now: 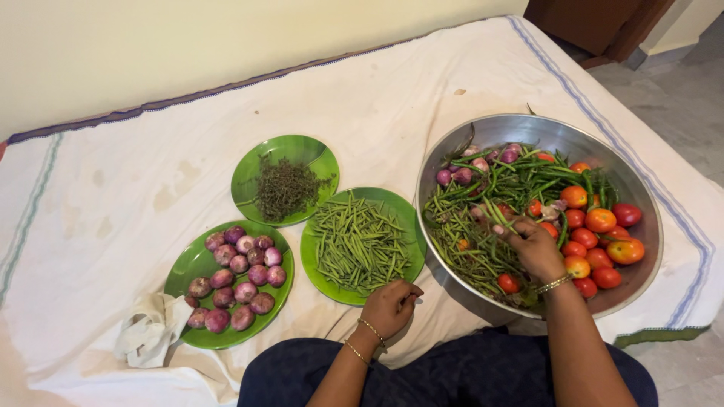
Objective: The person sits on a cloth on the floor and sorts vegetables from a large metal bowl into separate green plates. They pick green beans, small onions, and dried herbs from the mixed bowl and place them onto designated plates.
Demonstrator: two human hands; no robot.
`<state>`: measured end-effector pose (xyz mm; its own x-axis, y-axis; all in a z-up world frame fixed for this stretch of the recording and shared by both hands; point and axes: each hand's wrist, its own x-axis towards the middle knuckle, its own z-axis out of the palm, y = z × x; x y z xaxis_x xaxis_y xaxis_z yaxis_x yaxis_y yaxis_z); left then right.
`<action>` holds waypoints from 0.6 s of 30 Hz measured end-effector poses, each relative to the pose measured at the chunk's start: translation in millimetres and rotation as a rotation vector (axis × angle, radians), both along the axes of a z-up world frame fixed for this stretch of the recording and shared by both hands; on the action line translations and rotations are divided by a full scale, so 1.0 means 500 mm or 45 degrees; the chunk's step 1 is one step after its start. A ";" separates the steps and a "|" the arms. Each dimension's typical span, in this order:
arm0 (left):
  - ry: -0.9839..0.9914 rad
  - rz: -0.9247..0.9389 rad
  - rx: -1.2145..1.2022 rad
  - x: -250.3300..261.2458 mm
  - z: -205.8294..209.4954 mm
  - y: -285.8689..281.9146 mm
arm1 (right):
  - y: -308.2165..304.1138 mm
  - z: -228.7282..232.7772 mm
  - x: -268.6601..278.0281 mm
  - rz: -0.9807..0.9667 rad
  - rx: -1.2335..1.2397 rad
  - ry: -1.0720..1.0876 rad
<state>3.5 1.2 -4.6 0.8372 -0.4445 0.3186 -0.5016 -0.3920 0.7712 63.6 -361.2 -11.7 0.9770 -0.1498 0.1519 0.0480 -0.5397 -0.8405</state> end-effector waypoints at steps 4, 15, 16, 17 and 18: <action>0.033 0.013 0.029 -0.002 0.005 0.000 | -0.011 -0.056 0.014 -0.083 0.145 0.218; -0.083 -0.040 0.011 -0.002 0.000 0.002 | 0.055 -0.015 -0.009 -0.073 0.264 0.163; -0.094 -0.041 0.017 -0.001 -0.001 0.001 | 0.055 -0.011 -0.012 -0.090 0.177 0.177; -0.104 -0.042 0.023 -0.001 -0.002 0.001 | 0.058 -0.008 -0.013 -0.068 0.226 0.193; -0.116 -0.045 0.026 0.001 -0.002 0.001 | 0.059 -0.006 -0.011 -0.046 0.275 0.208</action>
